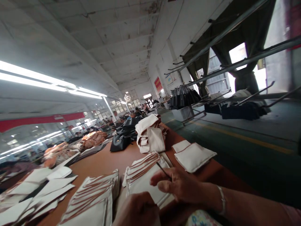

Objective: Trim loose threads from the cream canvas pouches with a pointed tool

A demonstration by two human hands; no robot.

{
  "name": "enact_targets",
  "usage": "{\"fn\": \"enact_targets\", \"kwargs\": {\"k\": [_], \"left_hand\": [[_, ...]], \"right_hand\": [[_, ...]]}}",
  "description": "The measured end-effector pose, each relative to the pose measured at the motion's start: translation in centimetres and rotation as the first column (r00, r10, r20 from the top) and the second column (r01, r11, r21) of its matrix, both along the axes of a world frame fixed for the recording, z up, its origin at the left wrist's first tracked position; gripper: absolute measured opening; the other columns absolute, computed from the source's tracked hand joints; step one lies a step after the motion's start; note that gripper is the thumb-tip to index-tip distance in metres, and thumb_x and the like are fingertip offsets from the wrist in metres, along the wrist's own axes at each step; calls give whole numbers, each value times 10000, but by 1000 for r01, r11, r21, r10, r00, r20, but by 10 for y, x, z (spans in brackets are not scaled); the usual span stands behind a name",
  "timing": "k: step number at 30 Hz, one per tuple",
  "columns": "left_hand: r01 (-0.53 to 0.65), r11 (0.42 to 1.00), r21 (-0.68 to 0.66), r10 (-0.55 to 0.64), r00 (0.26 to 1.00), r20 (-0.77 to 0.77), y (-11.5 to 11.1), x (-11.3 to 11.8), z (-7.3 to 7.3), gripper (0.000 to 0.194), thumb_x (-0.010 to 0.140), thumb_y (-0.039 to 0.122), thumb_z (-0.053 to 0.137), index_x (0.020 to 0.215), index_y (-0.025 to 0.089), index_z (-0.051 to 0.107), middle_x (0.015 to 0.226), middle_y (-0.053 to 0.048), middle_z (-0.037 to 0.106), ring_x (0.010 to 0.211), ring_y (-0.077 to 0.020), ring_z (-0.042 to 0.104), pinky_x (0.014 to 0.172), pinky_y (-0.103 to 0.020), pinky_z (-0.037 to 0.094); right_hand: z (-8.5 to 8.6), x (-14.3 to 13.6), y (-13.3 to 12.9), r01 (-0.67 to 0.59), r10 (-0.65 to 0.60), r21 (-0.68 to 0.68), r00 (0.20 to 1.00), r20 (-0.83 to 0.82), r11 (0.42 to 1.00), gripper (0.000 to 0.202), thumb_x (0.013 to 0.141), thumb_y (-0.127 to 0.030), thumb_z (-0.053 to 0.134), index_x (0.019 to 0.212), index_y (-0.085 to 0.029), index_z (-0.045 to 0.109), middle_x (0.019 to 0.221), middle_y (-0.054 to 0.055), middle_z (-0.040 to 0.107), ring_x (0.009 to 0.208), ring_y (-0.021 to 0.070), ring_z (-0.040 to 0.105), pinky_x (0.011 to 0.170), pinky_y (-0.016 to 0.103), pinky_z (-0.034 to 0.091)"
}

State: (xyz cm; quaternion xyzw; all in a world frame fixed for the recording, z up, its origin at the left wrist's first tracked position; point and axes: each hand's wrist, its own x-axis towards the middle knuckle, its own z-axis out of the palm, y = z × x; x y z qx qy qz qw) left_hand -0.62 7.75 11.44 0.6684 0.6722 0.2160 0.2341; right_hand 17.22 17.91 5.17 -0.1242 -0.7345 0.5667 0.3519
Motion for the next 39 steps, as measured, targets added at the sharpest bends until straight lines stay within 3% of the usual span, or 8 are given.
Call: {"fn": "enact_targets", "kwargs": {"k": [4,11,17,22,29,32,35,39], "left_hand": [[87,996,30,-90,986,142,28,13,-21,272,686,346,623,542,199,447,628,6,519,610,-147,413,537,-252,303],[6,997,-82,11,979,202,31,3,-57,321,695,407,719,590,174,525,571,54,428,582,-118,327,515,-250,226],[183,957,-227,-43,859,509,33,-31,-73,473,621,494,815,854,124,632,692,34,529,664,-138,427,565,-245,290],[266,927,-266,-35,765,643,37,-47,-75,396,698,455,793,832,132,606,748,7,545,699,-135,442,588,-242,300],[170,955,-244,49,720,693,53,-49,-80,318,737,425,772,775,147,620,658,11,543,582,-106,452,526,-225,286],[95,950,-298,143,716,683,57,-44,-82,334,774,474,722,722,161,617,512,73,432,437,-57,298,466,-218,227],[106,951,-292,125,728,674,62,-42,-88,343,750,479,734,682,162,622,473,97,368,407,-44,227,457,-219,219],[125,963,-238,87,693,716,66,-40,-96,333,730,451,740,650,151,619,561,44,483,511,-80,345,508,-215,275]], "right_hand": [[1,-8,-8,-173,169,-99,985,-42,980,646,710,-481,777,1233,-170,559,1076,57,618,903,173,577,716,239,472],[-40,-13,31,-205,259,-223,933,249,953,905,457,-341,934,1256,-177,543,948,3,582,802,123,532,660,194,441],[-46,-13,31,-166,231,-243,935,270,956,517,676,-411,816,1049,-114,617,787,-22,574,685,89,509,626,195,410],[-45,-19,37,-131,160,-117,941,298,985,362,669,-366,799,863,-98,653,689,-28,561,600,75,461,529,183,346],[-29,-26,52,-90,32,178,952,306,980,147,794,-247,650,848,-111,664,754,16,642,672,117,567,609,208,421],[-32,-27,54,-90,-79,491,947,313,867,98,831,-199,576,814,-130,644,757,30,633,678,128,572,624,226,420],[-45,-28,54,-70,-182,781,956,229,620,114,861,-210,524,793,-152,594,757,39,608,683,150,545,620,256,407],[-60,-29,52,9,-238,876,964,121,482,84,866,-197,478,858,-155,550,751,39,586,669,160,522,575,265,387]]}}
